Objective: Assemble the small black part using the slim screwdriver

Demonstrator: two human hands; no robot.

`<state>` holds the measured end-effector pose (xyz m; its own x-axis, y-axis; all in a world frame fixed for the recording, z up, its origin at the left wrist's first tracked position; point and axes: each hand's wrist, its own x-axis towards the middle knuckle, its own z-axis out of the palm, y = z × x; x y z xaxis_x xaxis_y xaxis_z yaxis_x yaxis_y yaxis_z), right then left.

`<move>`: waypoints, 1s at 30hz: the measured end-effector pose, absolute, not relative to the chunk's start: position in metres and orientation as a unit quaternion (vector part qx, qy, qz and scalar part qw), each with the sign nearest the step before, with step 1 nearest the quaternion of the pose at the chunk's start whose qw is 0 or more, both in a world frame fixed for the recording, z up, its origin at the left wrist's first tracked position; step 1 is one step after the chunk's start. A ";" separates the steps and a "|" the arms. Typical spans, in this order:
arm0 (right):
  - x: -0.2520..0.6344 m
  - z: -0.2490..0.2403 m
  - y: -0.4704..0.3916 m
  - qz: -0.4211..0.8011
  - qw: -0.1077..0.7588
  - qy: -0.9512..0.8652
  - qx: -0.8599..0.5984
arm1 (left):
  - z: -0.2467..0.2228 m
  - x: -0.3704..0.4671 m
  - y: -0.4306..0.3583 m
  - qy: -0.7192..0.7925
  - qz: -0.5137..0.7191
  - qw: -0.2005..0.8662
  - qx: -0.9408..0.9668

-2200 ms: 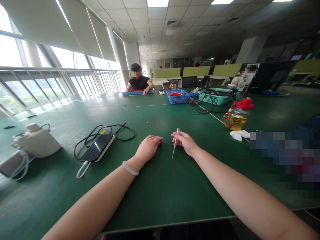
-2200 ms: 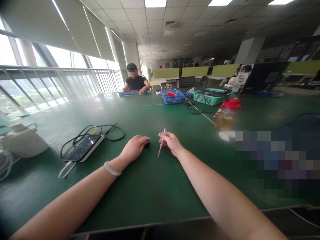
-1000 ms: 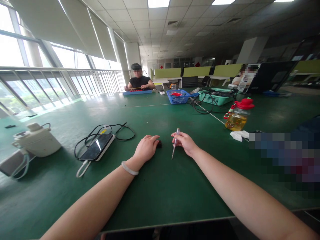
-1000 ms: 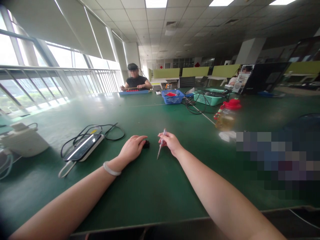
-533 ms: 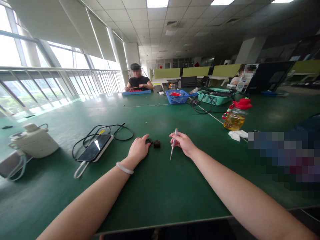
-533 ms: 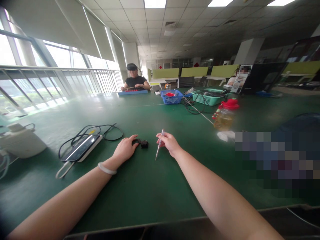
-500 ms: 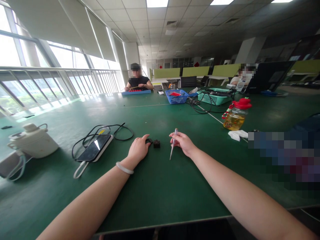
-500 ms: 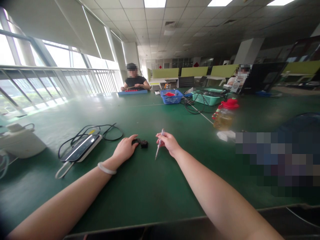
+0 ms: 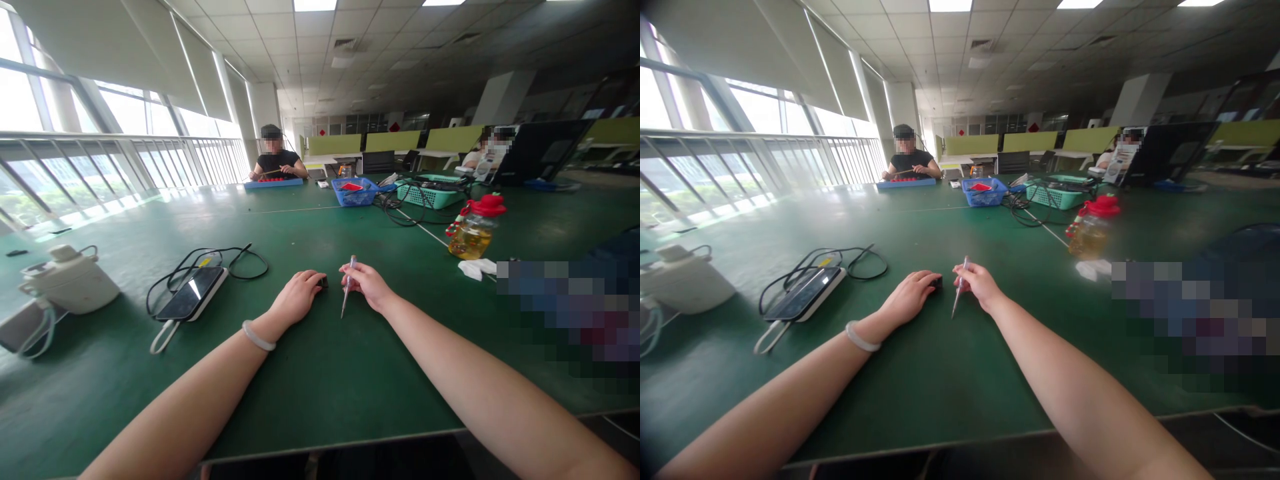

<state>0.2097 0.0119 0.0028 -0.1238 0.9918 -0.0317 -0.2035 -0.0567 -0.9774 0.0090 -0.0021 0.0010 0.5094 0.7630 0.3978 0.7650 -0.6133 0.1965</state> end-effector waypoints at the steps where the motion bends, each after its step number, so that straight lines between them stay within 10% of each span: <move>1: 0.210 0.003 0.012 0.590 0.507 -0.463 -0.426 | 0.001 0.009 -0.002 -0.440 -0.224 -0.001 -0.870; 30: 0.211 0.001 0.013 0.591 0.512 -0.462 -0.419 | 0.002 0.002 -0.002 -0.435 -0.234 -0.022 -0.869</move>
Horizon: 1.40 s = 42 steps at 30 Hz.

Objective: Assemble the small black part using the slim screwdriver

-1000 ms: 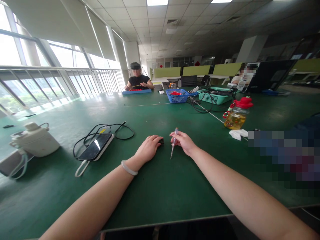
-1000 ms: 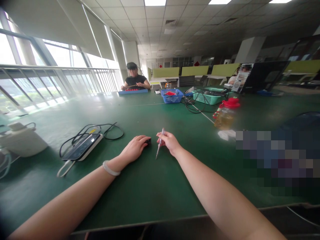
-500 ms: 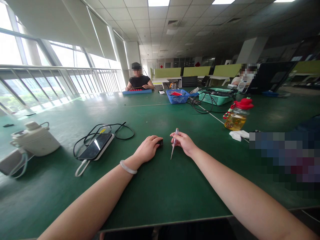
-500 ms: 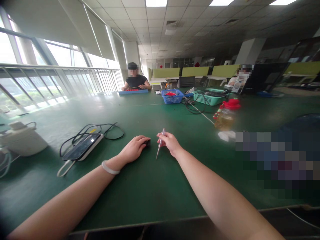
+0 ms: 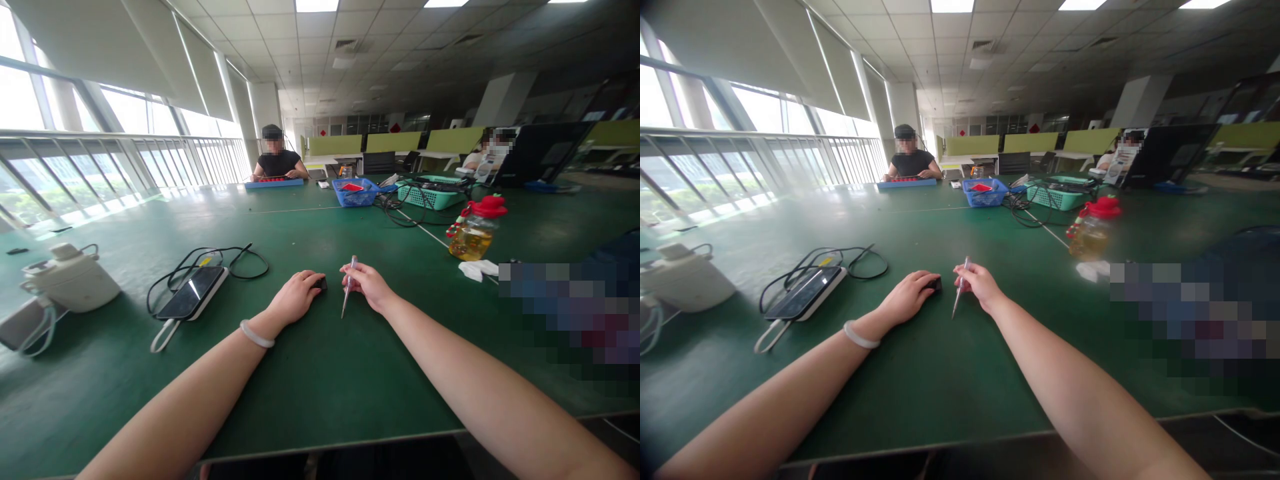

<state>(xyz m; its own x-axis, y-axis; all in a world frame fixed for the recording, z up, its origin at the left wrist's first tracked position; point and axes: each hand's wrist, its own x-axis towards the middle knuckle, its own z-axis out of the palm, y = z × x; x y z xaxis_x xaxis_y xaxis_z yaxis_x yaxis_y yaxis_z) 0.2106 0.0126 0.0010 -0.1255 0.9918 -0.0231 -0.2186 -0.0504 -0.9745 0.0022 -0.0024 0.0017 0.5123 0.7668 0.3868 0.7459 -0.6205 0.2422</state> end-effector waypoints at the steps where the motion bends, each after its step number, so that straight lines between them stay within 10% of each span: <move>1: 0.211 0.001 0.012 0.591 0.512 -0.461 -0.419 | 0.002 0.002 -0.002 0.435 0.235 0.024 0.869; 42: 0.201 0.016 -0.007 0.427 0.625 -0.565 -0.329 | 0.002 -0.005 0.001 0.491 0.234 0.054 0.838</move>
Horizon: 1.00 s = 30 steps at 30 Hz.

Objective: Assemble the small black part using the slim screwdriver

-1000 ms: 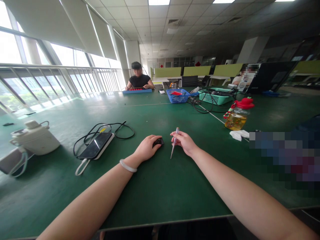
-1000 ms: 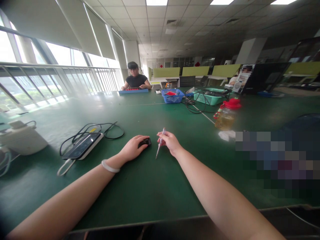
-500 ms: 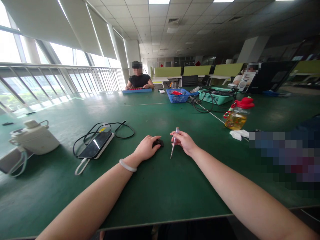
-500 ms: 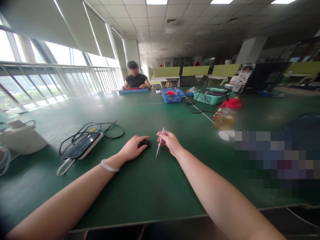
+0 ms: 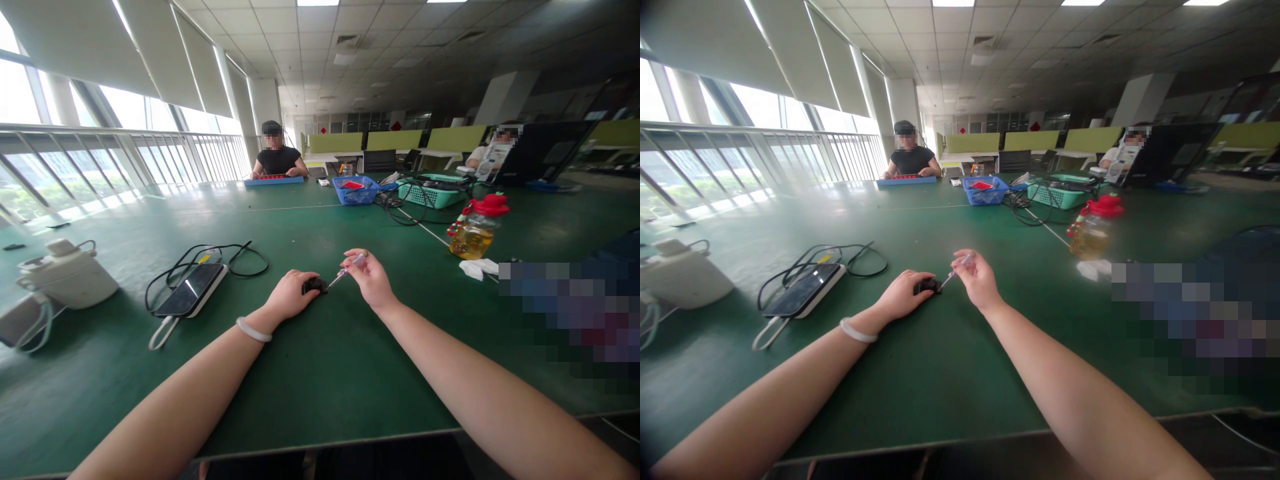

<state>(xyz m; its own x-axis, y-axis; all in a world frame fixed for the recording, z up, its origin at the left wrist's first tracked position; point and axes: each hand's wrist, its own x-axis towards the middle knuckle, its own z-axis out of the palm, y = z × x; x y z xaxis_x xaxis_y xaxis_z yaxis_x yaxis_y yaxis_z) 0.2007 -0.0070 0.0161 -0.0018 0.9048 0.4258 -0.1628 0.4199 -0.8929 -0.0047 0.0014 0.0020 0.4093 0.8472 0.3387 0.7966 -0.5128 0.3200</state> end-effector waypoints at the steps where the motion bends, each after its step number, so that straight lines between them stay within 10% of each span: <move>1: 0.200 0.016 -0.010 0.404 0.621 -0.587 -0.326 | 0.002 -0.005 0.001 0.489 0.234 0.053 0.839; 30: 0.177 0.028 -0.048 -0.008 0.314 -0.930 -0.190 | 0.003 -0.005 0.000 0.485 0.233 0.057 0.841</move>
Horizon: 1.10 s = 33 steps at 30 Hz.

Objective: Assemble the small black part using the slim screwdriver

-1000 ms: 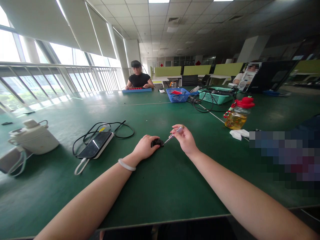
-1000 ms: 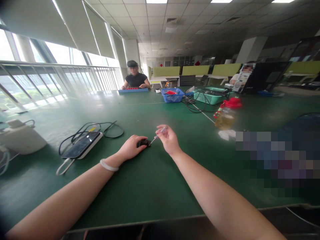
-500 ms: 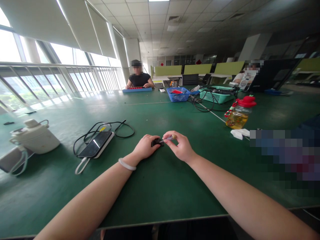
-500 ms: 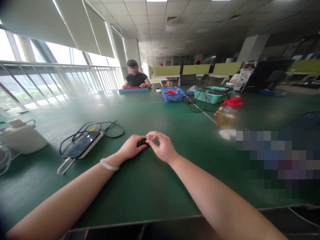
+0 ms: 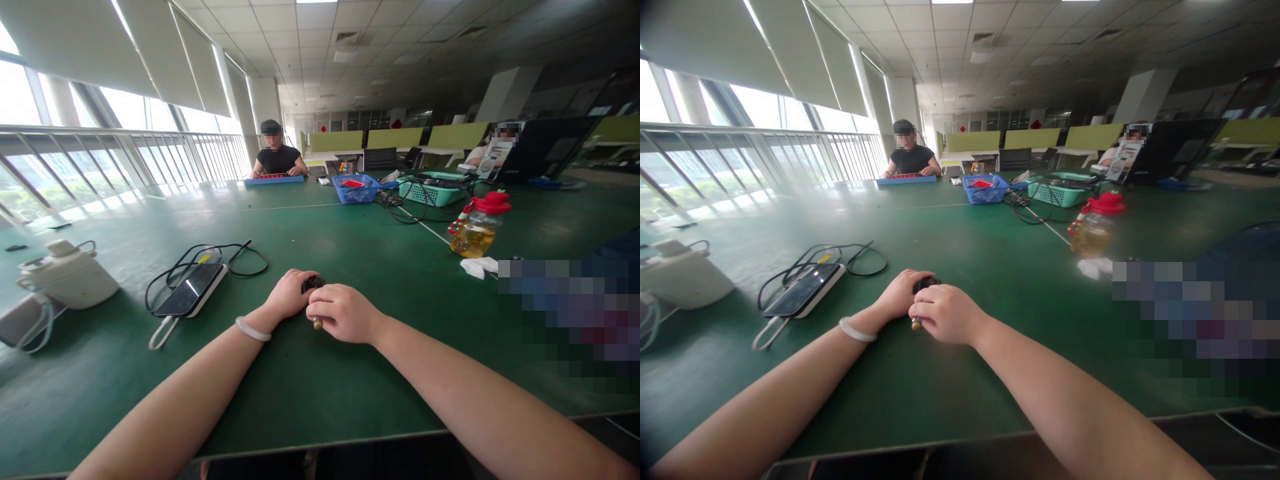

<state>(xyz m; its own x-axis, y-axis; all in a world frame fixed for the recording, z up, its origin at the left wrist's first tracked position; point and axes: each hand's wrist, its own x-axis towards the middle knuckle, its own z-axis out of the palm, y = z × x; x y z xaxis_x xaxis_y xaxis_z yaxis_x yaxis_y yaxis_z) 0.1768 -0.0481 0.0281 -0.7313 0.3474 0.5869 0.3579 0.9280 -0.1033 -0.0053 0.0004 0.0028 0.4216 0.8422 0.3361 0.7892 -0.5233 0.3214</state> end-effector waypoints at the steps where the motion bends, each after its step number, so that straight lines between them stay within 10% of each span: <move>1: 0.176 0.028 -0.049 -0.010 0.299 -0.936 -0.187 | 0.004 -0.005 0.000 0.487 0.232 0.058 0.840; 33: 0.192 0.022 -0.028 0.118 0.533 -0.775 -0.320 | 0.000 -0.006 0.004 0.487 0.226 0.065 0.841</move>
<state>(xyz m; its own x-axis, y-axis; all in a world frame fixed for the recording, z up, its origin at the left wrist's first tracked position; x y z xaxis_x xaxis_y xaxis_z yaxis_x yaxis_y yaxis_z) 0.1923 -0.0279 0.0222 -0.2279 0.6212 0.7498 0.3707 0.7674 -0.5231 -0.0058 0.0039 0.0003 0.4230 0.8488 0.3171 0.7905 -0.5167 0.3287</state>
